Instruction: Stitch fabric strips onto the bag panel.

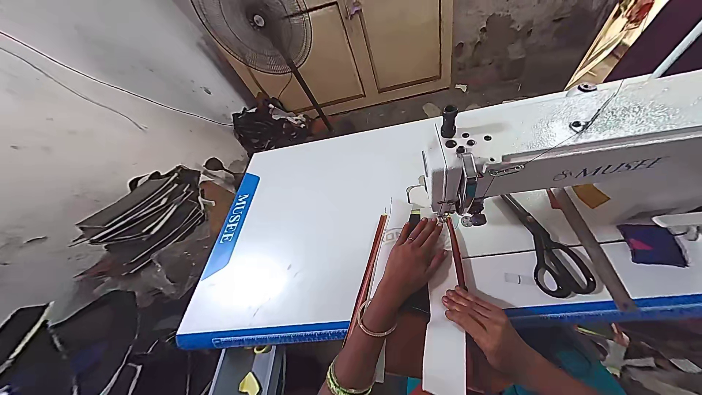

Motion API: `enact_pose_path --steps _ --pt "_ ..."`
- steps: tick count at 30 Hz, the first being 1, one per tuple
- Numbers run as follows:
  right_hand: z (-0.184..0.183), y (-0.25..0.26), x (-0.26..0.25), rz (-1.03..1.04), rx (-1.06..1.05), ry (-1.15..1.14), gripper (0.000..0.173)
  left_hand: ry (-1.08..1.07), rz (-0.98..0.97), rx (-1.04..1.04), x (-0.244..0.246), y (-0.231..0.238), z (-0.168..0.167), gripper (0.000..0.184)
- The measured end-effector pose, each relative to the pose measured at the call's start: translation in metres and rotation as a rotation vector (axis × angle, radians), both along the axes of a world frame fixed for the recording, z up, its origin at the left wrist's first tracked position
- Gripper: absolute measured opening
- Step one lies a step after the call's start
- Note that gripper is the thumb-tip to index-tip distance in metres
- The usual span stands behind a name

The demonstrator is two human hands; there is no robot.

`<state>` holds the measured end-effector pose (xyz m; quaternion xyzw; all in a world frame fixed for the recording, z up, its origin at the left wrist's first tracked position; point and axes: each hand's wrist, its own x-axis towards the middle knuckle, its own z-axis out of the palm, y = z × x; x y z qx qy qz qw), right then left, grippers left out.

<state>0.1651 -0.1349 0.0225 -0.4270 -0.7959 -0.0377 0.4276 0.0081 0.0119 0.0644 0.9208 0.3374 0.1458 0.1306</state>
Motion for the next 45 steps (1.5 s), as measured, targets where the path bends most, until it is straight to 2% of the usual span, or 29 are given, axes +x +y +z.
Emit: enact_pose_path --steps 23,45 --pt "0.004 0.001 0.0 -0.053 -0.011 -0.093 0.023 -0.025 0.035 0.009 0.005 0.004 -0.003 0.055" --pt "0.012 0.043 0.012 -0.051 -0.103 -0.023 0.023 0.058 0.07 -0.036 0.017 0.045 0.003 0.054"
